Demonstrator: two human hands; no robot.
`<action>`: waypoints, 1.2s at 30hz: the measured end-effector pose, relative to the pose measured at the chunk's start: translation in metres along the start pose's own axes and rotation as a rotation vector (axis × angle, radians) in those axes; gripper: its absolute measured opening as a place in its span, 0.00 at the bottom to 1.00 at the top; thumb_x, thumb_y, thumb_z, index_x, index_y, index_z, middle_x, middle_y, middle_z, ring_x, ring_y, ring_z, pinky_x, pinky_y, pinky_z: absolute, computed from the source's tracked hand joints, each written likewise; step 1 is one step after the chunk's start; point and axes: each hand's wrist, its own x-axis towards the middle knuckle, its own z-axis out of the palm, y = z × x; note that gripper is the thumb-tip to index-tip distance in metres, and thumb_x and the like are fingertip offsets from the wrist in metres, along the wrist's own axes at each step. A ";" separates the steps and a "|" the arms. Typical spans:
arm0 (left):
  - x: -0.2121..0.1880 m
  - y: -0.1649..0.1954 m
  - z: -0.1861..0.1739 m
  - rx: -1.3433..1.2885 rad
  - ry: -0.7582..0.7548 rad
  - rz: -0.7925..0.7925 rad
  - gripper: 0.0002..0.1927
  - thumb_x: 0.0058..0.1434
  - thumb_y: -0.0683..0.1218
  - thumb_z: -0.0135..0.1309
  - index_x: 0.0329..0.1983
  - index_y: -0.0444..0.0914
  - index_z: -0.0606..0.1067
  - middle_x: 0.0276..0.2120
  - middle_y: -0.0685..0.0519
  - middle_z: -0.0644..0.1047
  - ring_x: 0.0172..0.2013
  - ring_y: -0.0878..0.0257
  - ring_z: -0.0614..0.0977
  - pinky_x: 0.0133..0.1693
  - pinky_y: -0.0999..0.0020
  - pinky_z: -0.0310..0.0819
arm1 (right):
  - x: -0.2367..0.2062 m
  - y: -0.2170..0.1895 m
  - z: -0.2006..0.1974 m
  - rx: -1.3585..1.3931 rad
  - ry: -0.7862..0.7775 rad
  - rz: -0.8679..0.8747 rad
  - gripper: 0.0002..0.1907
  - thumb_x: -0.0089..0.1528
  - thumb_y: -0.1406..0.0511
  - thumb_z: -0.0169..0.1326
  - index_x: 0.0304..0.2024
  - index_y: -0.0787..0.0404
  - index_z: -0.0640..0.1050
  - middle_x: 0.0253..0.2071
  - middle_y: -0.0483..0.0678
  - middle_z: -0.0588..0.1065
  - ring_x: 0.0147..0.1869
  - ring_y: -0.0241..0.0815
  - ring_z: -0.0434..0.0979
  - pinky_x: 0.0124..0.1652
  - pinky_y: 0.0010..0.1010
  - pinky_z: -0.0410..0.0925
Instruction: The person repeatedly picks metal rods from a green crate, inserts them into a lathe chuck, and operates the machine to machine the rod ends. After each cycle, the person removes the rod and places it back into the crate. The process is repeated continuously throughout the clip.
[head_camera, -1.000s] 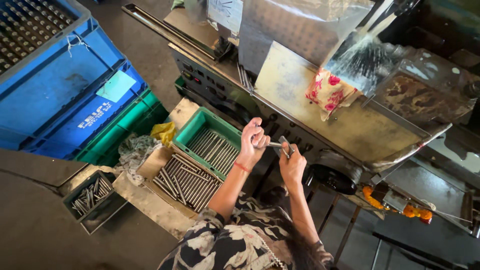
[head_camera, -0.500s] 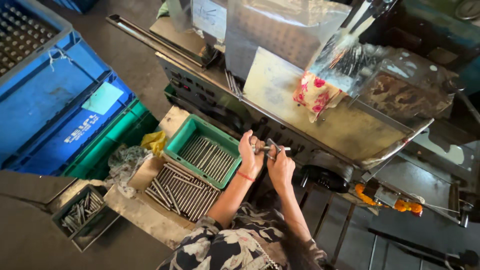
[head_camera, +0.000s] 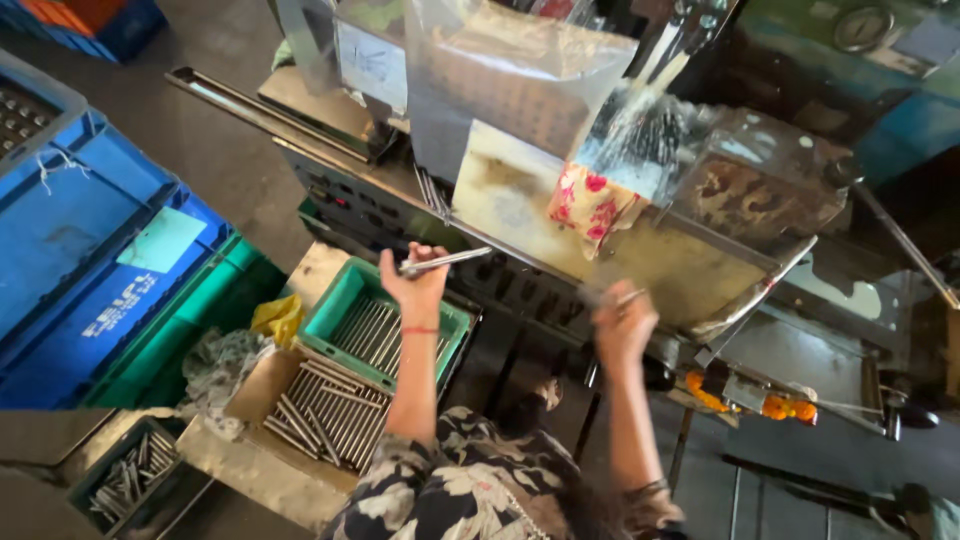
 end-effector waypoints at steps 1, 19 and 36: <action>0.002 0.001 0.000 0.123 -0.053 0.029 0.15 0.60 0.56 0.53 0.29 0.41 0.68 0.21 0.55 0.67 0.22 0.62 0.70 0.33 0.62 0.73 | 0.035 0.010 -0.018 0.003 0.053 0.149 0.17 0.73 0.62 0.51 0.30 0.64 0.69 0.19 0.48 0.70 0.22 0.38 0.72 0.25 0.34 0.64; -0.005 -0.058 -0.062 1.240 -0.494 0.430 0.20 0.65 0.46 0.64 0.21 0.42 0.68 0.20 0.64 0.67 0.23 0.75 0.65 0.26 0.75 0.57 | 0.018 -0.042 0.056 0.259 -0.573 0.082 0.10 0.68 0.64 0.48 0.43 0.62 0.79 0.25 0.39 0.69 0.27 0.29 0.65 0.27 0.23 0.62; -0.043 -0.008 -0.079 1.260 -0.412 0.913 0.26 0.63 0.44 0.66 0.19 0.40 0.60 0.17 0.65 0.60 0.22 0.75 0.58 0.23 0.72 0.50 | -0.068 -0.107 0.143 0.761 -0.542 0.604 0.14 0.71 0.59 0.52 0.49 0.63 0.78 0.20 0.35 0.59 0.18 0.25 0.52 0.20 0.21 0.50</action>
